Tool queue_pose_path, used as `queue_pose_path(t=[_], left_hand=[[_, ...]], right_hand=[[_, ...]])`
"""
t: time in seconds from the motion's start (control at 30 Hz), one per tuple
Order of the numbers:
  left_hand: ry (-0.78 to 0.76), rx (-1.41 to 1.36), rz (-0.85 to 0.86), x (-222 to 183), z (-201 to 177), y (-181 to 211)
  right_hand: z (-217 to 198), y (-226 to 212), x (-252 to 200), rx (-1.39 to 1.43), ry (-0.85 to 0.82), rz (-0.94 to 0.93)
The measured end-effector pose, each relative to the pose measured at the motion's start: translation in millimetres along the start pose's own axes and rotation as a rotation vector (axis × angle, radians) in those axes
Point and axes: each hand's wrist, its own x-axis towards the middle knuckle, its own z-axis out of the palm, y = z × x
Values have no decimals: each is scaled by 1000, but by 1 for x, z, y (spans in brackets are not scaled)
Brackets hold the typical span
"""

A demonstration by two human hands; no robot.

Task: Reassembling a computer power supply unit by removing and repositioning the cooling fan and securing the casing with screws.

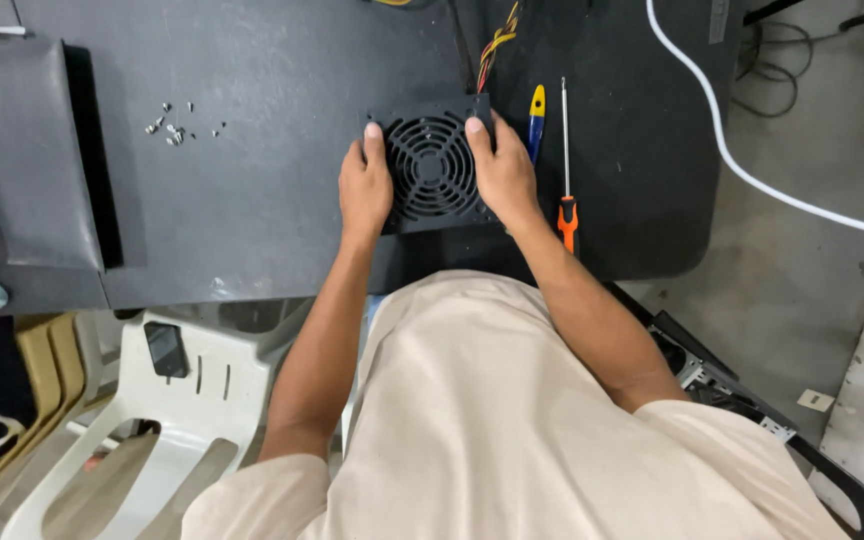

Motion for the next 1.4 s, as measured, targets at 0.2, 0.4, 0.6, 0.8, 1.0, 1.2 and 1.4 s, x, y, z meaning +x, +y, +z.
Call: queue_pose_path(t=[0.2,0.4,0.6,0.8,1.0,1.2,1.4], left_hand=[[-3,55,46,22,1,-19],[135,-110,505,36,7,-35],[101,-259,472,48,6,-38],[118,-275,466,54,7,-41],[131,-483,414,46,10,-43],[183,-456,382,47,11,-43],[201,-463,381,51,13,-52]], right_hand=[[4,39,28,-24,-75,-35],[5,36,37,208,35,-465],[10,44,45,237,52,-429],[11,47,55,201,33,-370],[15,39,46,245,74,-333],[18,39,46,246,112,-323],[18,39,49,199,145,-340]])
